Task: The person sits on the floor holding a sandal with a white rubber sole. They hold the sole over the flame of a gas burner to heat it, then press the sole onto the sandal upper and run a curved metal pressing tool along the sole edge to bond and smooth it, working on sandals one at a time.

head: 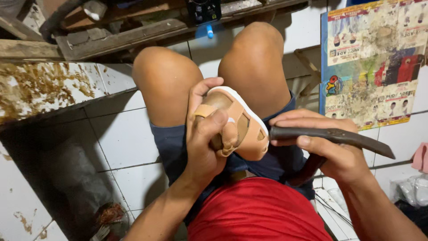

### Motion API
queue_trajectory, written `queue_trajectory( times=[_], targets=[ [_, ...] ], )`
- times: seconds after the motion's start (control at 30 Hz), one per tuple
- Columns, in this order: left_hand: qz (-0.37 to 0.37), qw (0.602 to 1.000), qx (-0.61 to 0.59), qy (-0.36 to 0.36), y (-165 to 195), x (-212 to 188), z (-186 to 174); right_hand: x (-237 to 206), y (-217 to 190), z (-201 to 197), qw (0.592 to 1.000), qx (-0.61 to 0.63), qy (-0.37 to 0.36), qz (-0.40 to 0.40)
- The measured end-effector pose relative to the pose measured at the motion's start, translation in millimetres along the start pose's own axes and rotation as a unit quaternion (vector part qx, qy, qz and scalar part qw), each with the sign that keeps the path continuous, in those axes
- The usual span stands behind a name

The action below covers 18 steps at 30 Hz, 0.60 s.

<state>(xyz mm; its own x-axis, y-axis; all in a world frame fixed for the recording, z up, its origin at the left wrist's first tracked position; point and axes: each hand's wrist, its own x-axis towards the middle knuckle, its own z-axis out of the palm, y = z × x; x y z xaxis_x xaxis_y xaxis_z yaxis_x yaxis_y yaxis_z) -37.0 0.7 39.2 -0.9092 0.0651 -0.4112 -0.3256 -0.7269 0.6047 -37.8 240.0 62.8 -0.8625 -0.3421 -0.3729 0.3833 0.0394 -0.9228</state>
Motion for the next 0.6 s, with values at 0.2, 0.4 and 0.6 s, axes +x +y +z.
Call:
queue_trajectory(
  times=[0.2, 0.4, 0.6],
  targets=[
    [0.007, 0.996, 0.087, -0.033, 4.7, 9.3, -12.3, 20.6, -14.7, 17.4, 0.991, -0.131, 0.013, 0.032],
    [0.0, 0.983, 0.158, -0.09, 11.6, 16.8, -23.6, 48.7, -32.3, 14.4, 0.964, -0.246, -0.08, -0.055],
    [-0.07, 0.982, 0.145, -0.097, 14.2, 19.2, -23.1, 69.1, -43.9, 6.1, 0.947, -0.267, -0.175, -0.026]
  ],
)
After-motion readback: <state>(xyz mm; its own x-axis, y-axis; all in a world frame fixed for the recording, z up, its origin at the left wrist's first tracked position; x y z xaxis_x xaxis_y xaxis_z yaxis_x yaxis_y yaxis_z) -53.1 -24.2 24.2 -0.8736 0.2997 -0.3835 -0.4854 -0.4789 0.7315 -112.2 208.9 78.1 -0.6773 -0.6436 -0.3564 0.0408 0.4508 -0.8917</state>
